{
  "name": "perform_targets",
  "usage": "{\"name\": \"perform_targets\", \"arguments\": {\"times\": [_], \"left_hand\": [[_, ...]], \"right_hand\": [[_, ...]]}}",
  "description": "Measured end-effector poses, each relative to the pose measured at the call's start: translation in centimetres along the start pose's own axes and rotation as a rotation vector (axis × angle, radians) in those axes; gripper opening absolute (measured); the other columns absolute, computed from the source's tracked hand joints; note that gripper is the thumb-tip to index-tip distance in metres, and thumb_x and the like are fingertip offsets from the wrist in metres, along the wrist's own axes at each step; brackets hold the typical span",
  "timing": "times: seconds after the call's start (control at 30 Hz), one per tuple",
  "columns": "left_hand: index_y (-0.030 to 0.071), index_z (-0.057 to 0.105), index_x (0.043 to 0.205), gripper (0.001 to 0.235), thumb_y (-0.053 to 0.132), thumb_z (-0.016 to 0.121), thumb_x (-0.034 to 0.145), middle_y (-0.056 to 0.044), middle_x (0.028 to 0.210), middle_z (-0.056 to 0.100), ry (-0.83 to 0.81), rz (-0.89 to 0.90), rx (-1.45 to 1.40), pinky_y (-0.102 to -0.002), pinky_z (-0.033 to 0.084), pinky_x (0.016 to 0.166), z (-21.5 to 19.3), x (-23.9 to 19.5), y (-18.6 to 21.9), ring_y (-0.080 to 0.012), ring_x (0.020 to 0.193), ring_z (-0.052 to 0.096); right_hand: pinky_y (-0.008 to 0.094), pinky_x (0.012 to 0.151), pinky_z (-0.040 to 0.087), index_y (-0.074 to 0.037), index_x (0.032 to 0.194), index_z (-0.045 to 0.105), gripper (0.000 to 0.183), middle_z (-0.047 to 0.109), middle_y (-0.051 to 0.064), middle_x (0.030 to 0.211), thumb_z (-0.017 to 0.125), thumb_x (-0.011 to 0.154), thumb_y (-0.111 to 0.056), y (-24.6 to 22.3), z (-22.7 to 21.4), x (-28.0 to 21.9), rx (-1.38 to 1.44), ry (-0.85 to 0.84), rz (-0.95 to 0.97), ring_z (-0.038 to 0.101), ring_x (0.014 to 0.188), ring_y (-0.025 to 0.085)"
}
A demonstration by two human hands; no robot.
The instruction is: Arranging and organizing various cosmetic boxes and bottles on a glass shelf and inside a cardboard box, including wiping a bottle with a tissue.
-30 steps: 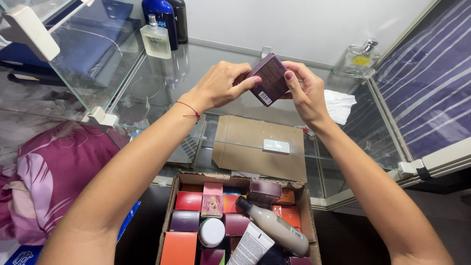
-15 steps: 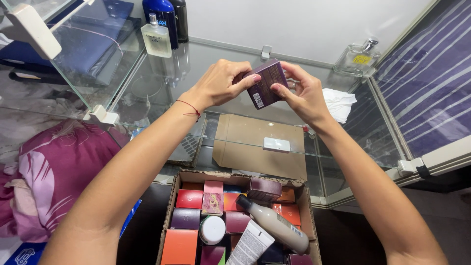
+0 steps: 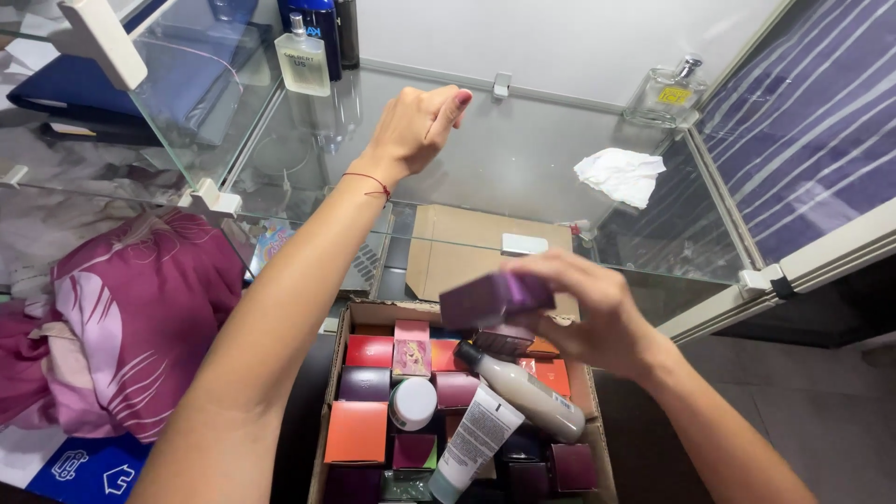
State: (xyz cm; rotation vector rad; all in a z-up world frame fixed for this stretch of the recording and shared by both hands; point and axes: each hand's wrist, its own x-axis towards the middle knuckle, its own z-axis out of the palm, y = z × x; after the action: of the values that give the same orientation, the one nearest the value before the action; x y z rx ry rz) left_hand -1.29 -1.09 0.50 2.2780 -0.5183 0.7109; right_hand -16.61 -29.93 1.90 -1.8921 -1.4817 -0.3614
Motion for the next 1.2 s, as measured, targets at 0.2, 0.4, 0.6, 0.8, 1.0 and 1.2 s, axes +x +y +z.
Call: {"name": "perform_targets", "arguments": {"times": [0.2,0.4,0.6,0.8,1.0,1.2], "left_hand": [[0.019,0.057,0.074,0.062,0.06,0.022,0.103,0.0,0.057,0.053,0.018,-0.068,0.041,-0.039,0.041,0.06,0.3,0.0,-0.4,-0.0285,0.057,0.053],[0.017,0.058,0.072,0.068,0.064,0.019,0.102,-0.002,0.057,0.053,0.0,-0.112,0.049,-0.039,0.04,0.059,0.1,0.0,-0.1,-0.0292,0.057,0.052],[0.017,0.056,0.067,0.07,0.064,0.019,0.103,0.0,0.055,0.051,0.009,-0.1,0.039,-0.037,0.04,0.061,0.3,0.1,-0.2,-0.0258,0.056,0.049],[0.017,0.058,0.066,0.069,0.062,0.021,0.103,0.0,0.055,0.053,0.004,-0.094,0.037,-0.038,0.041,0.061,0.3,0.2,-0.4,-0.0262,0.056,0.051],[0.02,0.057,0.072,0.063,0.057,0.026,0.112,-0.01,0.048,0.054,0.063,-0.009,0.054,-0.04,0.051,0.059,1.0,0.5,-1.8,-0.0318,0.051,0.059],[0.019,0.057,0.073,0.064,0.058,0.024,0.111,-0.012,0.052,0.058,0.042,-0.023,0.063,-0.042,0.054,0.064,0.8,0.4,-1.5,-0.0346,0.057,0.064]], "right_hand": [[0.042,0.077,0.055,0.003,0.126,0.059,0.028,0.063,0.017,0.121,0.036,0.11,0.0,-6.6,4.8,-4.0,-0.05,-0.441,-0.247,0.064,0.117,0.034],[0.052,0.1,0.051,0.009,0.126,0.059,0.025,0.062,0.027,0.12,0.039,0.112,0.002,-7.6,7.4,-5.8,-0.099,-0.434,-0.391,0.063,0.111,0.042],[0.046,0.102,0.043,0.003,0.123,0.055,0.019,0.057,0.021,0.122,0.04,0.112,-0.002,-6.9,7.5,-5.9,-0.06,-0.59,-0.281,0.057,0.109,0.034],[0.045,0.098,0.056,-0.006,0.143,0.054,0.052,0.063,0.016,0.13,0.069,0.1,-0.031,-5.3,2.4,-2.3,0.048,-0.429,-0.096,0.068,0.113,0.032],[0.056,0.121,0.029,-0.021,0.141,0.064,0.044,0.057,0.009,0.15,0.059,0.102,-0.04,5.4,-3.4,0.4,-0.576,-0.024,0.324,0.043,0.147,0.039],[0.076,0.118,0.006,-0.033,0.156,0.047,0.054,0.037,0.016,0.166,0.043,0.107,-0.055,16.9,-6.8,-1.2,-0.681,-0.229,0.581,0.023,0.154,0.048]]}}
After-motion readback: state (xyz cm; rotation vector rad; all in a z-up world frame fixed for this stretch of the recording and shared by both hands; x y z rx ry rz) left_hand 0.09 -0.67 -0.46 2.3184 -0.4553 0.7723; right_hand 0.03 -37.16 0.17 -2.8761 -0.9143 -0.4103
